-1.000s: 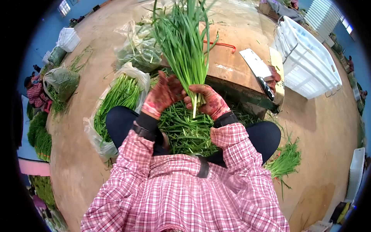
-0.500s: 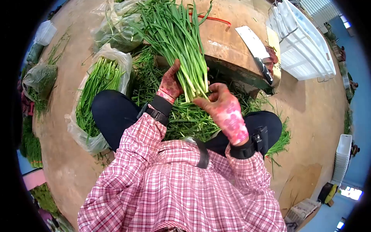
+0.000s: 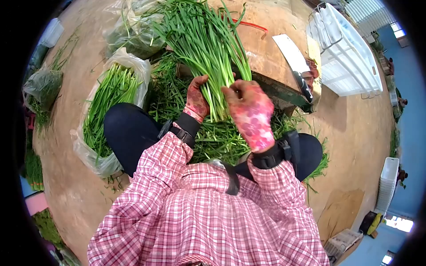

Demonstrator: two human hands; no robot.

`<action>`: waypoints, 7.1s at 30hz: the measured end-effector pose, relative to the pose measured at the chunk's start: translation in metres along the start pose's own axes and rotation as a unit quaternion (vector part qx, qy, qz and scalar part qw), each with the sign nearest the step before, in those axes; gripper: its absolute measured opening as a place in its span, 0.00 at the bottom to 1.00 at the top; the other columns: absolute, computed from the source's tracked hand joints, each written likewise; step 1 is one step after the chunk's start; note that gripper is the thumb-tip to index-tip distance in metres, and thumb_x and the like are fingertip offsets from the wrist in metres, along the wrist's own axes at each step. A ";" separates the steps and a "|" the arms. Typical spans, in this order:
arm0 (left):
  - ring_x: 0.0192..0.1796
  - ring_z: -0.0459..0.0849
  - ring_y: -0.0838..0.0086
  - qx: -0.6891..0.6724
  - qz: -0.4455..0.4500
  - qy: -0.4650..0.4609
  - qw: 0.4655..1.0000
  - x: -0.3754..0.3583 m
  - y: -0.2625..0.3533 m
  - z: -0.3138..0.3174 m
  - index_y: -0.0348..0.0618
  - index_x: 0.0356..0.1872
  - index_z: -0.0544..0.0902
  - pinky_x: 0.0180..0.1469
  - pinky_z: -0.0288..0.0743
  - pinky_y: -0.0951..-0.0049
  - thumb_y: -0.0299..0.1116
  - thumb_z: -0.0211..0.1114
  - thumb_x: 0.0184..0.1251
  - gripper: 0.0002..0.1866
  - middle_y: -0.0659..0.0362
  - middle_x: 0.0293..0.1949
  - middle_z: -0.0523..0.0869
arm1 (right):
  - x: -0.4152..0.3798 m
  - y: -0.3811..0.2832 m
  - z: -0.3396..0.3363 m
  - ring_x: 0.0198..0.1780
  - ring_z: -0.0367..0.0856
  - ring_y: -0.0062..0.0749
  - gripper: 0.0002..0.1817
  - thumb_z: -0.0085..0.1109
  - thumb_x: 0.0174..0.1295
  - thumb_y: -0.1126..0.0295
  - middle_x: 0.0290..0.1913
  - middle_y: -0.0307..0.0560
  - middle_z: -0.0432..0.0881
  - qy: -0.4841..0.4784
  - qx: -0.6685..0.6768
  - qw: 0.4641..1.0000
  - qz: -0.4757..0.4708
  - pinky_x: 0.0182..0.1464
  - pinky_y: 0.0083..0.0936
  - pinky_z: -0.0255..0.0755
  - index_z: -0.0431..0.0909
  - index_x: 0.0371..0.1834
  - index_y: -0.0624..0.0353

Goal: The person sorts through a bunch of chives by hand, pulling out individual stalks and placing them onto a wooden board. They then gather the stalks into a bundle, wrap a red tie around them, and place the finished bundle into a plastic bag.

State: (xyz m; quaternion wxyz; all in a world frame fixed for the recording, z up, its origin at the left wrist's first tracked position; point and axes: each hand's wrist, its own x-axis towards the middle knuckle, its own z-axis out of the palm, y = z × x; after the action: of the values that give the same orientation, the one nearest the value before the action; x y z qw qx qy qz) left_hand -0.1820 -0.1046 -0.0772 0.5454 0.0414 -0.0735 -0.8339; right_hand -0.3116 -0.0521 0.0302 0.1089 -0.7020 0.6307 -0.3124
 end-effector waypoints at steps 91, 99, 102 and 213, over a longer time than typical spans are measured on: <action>0.35 0.81 0.70 0.181 0.097 0.169 0.964 -0.016 -0.007 0.008 0.41 0.37 0.79 0.40 0.80 0.72 0.38 0.59 0.65 0.10 0.59 0.33 0.81 | 0.030 0.025 0.037 0.30 0.85 0.42 0.17 0.66 0.56 0.58 0.27 0.54 0.84 -0.091 0.089 0.988 0.083 0.34 0.32 0.76 0.84 0.34 0.64; 0.33 0.85 0.65 0.108 -0.038 0.107 0.988 -0.009 0.006 0.002 0.37 0.39 0.79 0.36 0.84 0.63 0.43 0.62 0.65 0.16 0.54 0.34 0.84 | 0.033 0.026 0.027 0.22 0.76 0.18 0.08 0.62 0.59 0.70 0.23 0.38 0.80 -0.111 0.338 0.916 0.185 0.27 0.18 0.69 0.81 0.30 0.65; 0.30 0.84 0.70 0.093 -0.070 0.068 0.991 -0.007 0.000 -0.004 0.40 0.43 0.80 0.32 0.82 0.67 0.43 0.64 0.65 0.16 0.57 0.31 0.84 | 0.025 0.020 0.017 0.21 0.73 0.17 0.07 0.59 0.61 0.72 0.25 0.38 0.79 -0.160 0.377 0.899 0.152 0.25 0.16 0.66 0.77 0.29 0.64; 0.41 0.82 0.68 0.089 -0.008 0.126 0.988 0.003 -0.024 -0.025 0.40 0.36 0.80 0.50 0.78 0.65 0.30 0.61 0.62 0.05 0.58 0.37 0.81 | -0.008 0.041 0.015 0.31 0.79 0.23 0.08 0.65 0.53 0.74 0.30 0.43 0.82 -0.111 0.201 0.965 0.125 0.34 0.22 0.72 0.79 0.35 0.65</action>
State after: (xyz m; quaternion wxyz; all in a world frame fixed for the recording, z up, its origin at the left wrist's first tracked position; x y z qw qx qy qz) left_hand -0.2010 -0.1003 -0.1060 0.5379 0.1946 -0.0778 -0.8165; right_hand -0.3368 -0.0559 -0.0063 0.3549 -0.6112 0.6222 -0.3369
